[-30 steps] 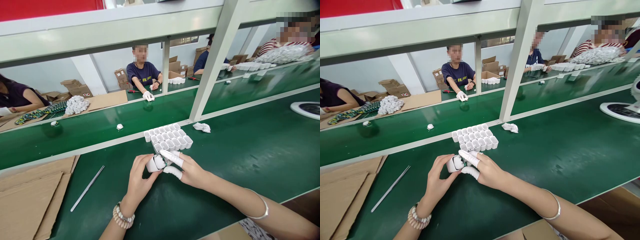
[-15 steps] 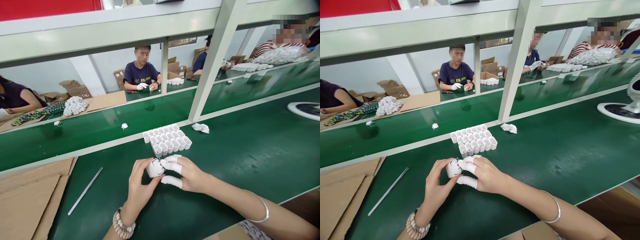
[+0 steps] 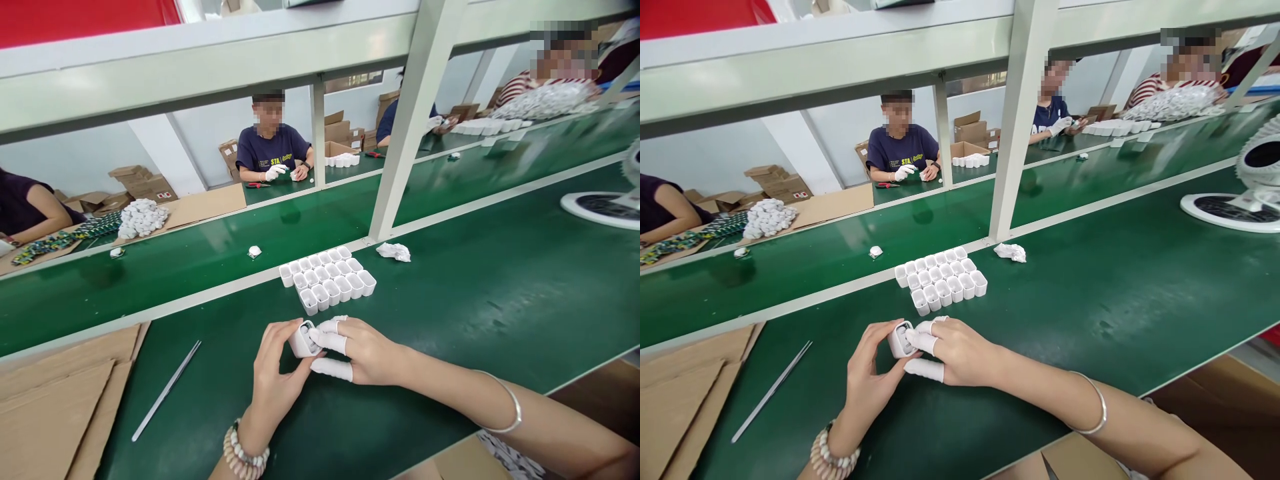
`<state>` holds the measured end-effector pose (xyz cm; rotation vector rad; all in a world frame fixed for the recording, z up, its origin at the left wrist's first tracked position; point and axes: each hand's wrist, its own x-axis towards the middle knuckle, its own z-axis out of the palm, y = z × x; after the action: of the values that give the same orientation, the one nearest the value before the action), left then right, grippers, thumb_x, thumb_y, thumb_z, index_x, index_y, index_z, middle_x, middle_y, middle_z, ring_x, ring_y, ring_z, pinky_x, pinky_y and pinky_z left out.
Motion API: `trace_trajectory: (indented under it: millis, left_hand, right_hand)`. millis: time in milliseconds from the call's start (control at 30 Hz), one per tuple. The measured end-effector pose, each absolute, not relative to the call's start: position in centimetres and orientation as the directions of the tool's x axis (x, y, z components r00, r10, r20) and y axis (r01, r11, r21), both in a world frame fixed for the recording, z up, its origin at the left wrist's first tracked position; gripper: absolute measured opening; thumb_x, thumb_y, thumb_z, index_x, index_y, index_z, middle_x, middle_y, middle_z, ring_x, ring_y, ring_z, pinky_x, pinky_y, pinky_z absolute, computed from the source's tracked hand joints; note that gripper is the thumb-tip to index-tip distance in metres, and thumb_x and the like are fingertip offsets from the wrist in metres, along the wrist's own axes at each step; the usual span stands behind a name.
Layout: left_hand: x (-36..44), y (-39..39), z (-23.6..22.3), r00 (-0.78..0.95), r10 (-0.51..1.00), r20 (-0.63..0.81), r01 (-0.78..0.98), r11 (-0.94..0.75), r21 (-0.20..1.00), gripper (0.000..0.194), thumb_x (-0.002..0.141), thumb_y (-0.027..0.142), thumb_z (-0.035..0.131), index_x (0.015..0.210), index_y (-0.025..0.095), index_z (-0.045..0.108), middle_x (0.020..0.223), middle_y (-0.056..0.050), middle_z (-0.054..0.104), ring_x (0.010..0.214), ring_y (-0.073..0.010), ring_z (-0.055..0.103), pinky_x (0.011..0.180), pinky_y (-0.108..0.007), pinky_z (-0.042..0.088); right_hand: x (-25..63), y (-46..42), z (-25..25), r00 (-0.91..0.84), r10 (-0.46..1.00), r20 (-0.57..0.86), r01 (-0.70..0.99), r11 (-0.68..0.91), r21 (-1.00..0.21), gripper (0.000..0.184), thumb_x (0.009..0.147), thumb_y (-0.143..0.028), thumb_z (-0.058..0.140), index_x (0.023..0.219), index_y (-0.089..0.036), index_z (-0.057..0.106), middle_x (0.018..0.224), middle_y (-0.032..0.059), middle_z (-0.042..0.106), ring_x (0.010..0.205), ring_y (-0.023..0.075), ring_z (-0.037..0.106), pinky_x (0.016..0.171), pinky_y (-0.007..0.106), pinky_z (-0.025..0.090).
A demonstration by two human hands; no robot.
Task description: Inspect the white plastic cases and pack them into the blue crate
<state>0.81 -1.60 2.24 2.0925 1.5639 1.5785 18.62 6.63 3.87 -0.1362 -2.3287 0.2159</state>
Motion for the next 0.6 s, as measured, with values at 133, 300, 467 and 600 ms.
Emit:
trace_trajectory:
  millis: [133,300,467,600]
  left_hand:
    - [0.56,-1.22,1.88,-0.092,0.773,0.628,0.571,-0.475,0.670,0.036,0.082,0.019,0.070,0.116,0.023,0.057,0.109,-0.008,0.063,0.102,-0.0228,0.062,0.085,-0.038,0.055]
    - [0.45,-1.20,1.62,-0.079,0.755,0.651,0.572,-0.500,0.650,0.039,0.082,0.017,0.069,0.117,0.022,0.055,0.110,-0.008,0.063,0.104,-0.0227,0.062,0.086,-0.038,0.055]
    - [0.46,-1.20,1.89,-0.040,0.738,0.673,0.628,-0.505,0.592,0.039,0.082,0.018,0.069,0.118,0.023,0.056,0.108,-0.009,0.065,0.101,-0.0235,0.063,0.082,-0.039,0.056]
    - [0.39,-1.16,2.42,0.003,0.700,0.714,0.655,-0.541,0.527,0.040,0.081,0.020,0.073,0.118,0.023,0.059,0.106,-0.009,0.067,0.099,-0.0244,0.063,0.082,-0.041,0.056]
  right_hand:
    - [18.56,6.52,3.78,-0.622,0.237,0.747,0.039,0.961,-0.272,0.029,0.095,-0.031,0.056,0.121,-0.017,0.052,0.088,0.0079,0.068,0.077,0.0186,0.066,0.068,0.030,0.053]
    - [18.42,6.32,3.78,-0.568,0.163,0.807,0.006,0.981,-0.194,0.015,0.093,-0.022,0.058,0.108,-0.017,0.057,0.083,0.0055,0.068,0.074,0.0168,0.066,0.065,0.028,0.051]
    - [18.51,6.28,3.69,-0.589,0.162,0.792,0.027,0.983,-0.181,0.012,0.094,-0.022,0.057,0.104,-0.017,0.059,0.078,0.0033,0.066,0.069,0.0144,0.064,0.062,0.027,0.047]
    - [18.58,6.19,4.02,-0.665,0.230,0.710,0.013,0.955,-0.297,0.016,0.096,-0.032,0.054,0.098,-0.017,0.062,0.077,0.0036,0.063,0.064,0.0131,0.059,0.059,0.027,0.044]
